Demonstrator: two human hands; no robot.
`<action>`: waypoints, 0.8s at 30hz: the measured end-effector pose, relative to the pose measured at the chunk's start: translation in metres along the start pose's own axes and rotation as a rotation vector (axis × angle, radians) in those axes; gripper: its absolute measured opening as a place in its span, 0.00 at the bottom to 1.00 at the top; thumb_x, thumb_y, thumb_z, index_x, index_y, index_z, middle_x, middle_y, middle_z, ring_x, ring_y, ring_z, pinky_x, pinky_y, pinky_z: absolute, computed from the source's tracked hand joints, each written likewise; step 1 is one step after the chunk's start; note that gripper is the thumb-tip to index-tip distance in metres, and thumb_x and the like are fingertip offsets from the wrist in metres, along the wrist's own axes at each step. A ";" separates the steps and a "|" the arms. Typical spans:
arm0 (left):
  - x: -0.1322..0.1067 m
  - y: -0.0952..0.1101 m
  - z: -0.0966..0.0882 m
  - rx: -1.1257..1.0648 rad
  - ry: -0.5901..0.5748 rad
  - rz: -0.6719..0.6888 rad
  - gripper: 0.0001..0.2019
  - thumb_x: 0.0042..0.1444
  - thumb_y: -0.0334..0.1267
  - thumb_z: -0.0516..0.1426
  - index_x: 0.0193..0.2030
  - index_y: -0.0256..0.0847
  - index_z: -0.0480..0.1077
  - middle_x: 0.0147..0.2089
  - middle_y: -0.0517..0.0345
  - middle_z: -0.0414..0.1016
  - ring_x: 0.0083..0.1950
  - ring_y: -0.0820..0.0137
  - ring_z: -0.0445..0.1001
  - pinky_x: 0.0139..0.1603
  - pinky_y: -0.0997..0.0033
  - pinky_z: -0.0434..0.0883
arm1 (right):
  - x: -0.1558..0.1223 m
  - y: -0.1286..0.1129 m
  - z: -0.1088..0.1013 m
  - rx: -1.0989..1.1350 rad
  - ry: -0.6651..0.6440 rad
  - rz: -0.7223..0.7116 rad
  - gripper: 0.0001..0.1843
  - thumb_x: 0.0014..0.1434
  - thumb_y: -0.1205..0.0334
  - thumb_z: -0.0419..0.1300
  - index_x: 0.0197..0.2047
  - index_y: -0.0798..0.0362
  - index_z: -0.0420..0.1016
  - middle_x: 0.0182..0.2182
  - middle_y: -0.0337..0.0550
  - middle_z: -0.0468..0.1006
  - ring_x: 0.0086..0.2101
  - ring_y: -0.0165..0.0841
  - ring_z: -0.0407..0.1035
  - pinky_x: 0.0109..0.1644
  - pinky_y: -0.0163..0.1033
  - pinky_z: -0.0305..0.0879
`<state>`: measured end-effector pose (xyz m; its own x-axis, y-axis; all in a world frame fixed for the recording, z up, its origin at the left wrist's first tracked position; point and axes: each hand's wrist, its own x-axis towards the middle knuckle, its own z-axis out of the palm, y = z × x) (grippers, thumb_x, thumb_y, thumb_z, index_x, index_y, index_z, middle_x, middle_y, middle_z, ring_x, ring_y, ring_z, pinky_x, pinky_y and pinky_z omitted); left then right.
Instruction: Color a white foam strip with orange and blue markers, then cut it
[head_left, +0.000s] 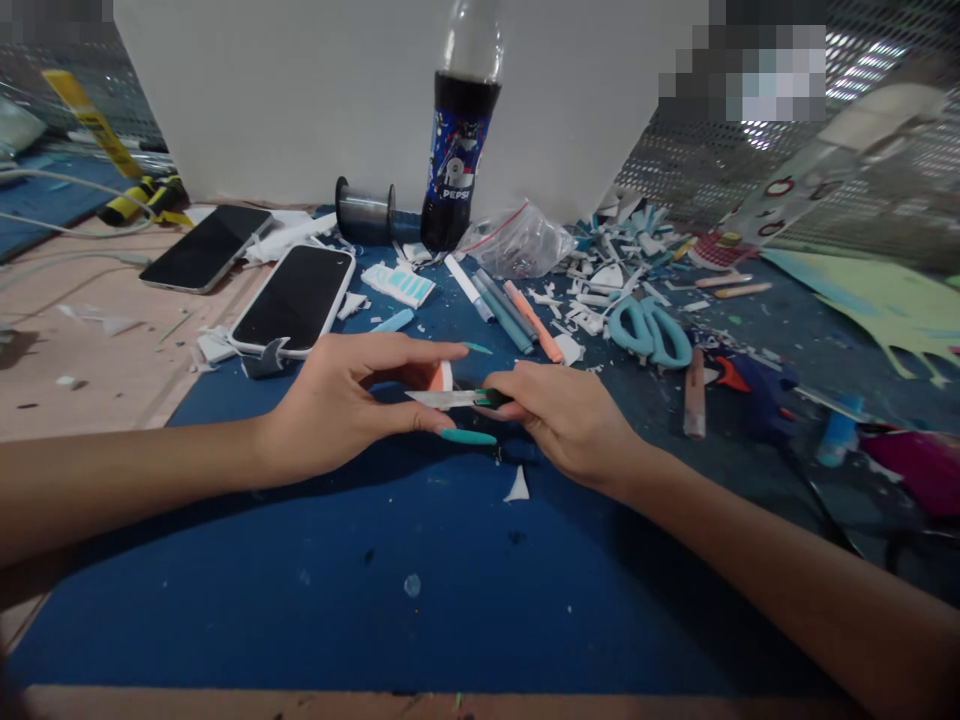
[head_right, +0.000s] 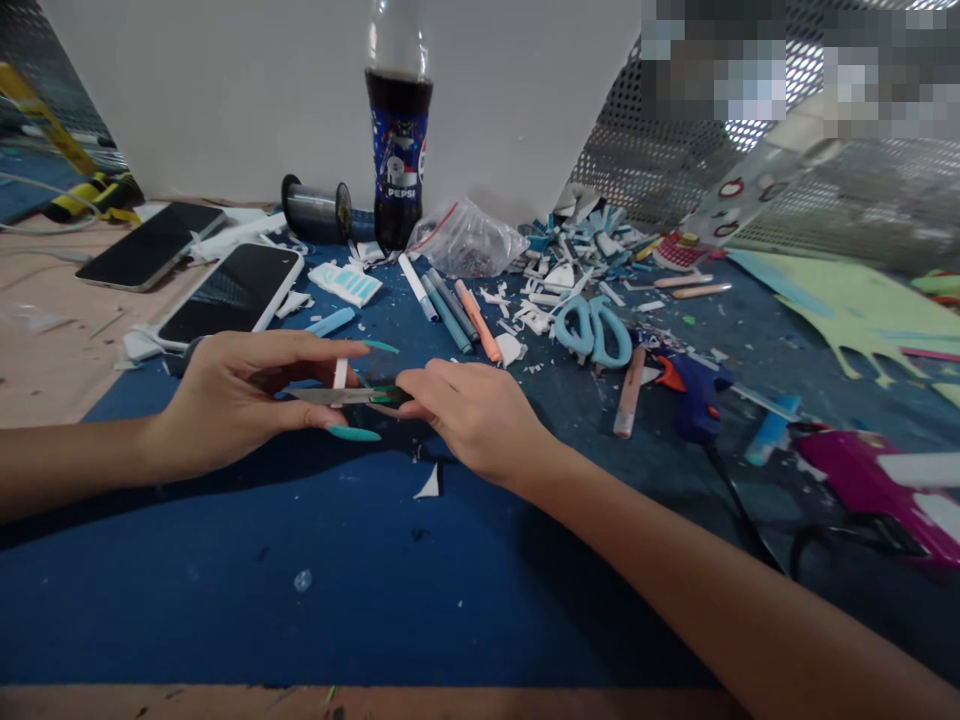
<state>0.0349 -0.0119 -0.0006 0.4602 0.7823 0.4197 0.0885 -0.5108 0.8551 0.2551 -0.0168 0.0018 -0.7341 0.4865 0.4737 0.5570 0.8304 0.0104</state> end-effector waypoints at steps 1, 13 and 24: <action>0.000 0.000 0.000 0.000 0.009 -0.006 0.22 0.43 0.32 0.65 0.47 0.46 0.71 0.34 0.61 0.75 0.34 0.75 0.73 0.38 0.77 0.74 | 0.000 0.000 0.000 0.003 -0.003 0.009 0.17 0.66 0.62 0.40 0.35 0.58 0.67 0.19 0.38 0.66 0.20 0.25 0.58 0.24 0.29 0.52; 0.000 -0.002 0.001 0.017 -0.012 -0.097 0.08 0.43 0.35 0.65 0.31 0.42 0.72 0.31 0.63 0.75 0.33 0.74 0.74 0.38 0.78 0.73 | -0.001 -0.003 0.000 -0.033 -0.006 0.014 0.15 0.65 0.62 0.43 0.36 0.57 0.69 0.19 0.38 0.66 0.19 0.26 0.57 0.24 0.31 0.51; 0.000 -0.001 0.001 0.044 0.019 -0.056 0.08 0.43 0.34 0.65 0.31 0.41 0.71 0.32 0.64 0.75 0.36 0.75 0.74 0.41 0.79 0.73 | -0.002 -0.001 -0.001 -0.034 -0.011 0.027 0.16 0.66 0.62 0.42 0.37 0.57 0.69 0.19 0.38 0.66 0.19 0.26 0.58 0.23 0.31 0.49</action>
<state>0.0363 -0.0117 -0.0017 0.4371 0.8163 0.3777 0.1526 -0.4811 0.8633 0.2562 -0.0187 0.0017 -0.7226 0.5122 0.4642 0.5896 0.8072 0.0273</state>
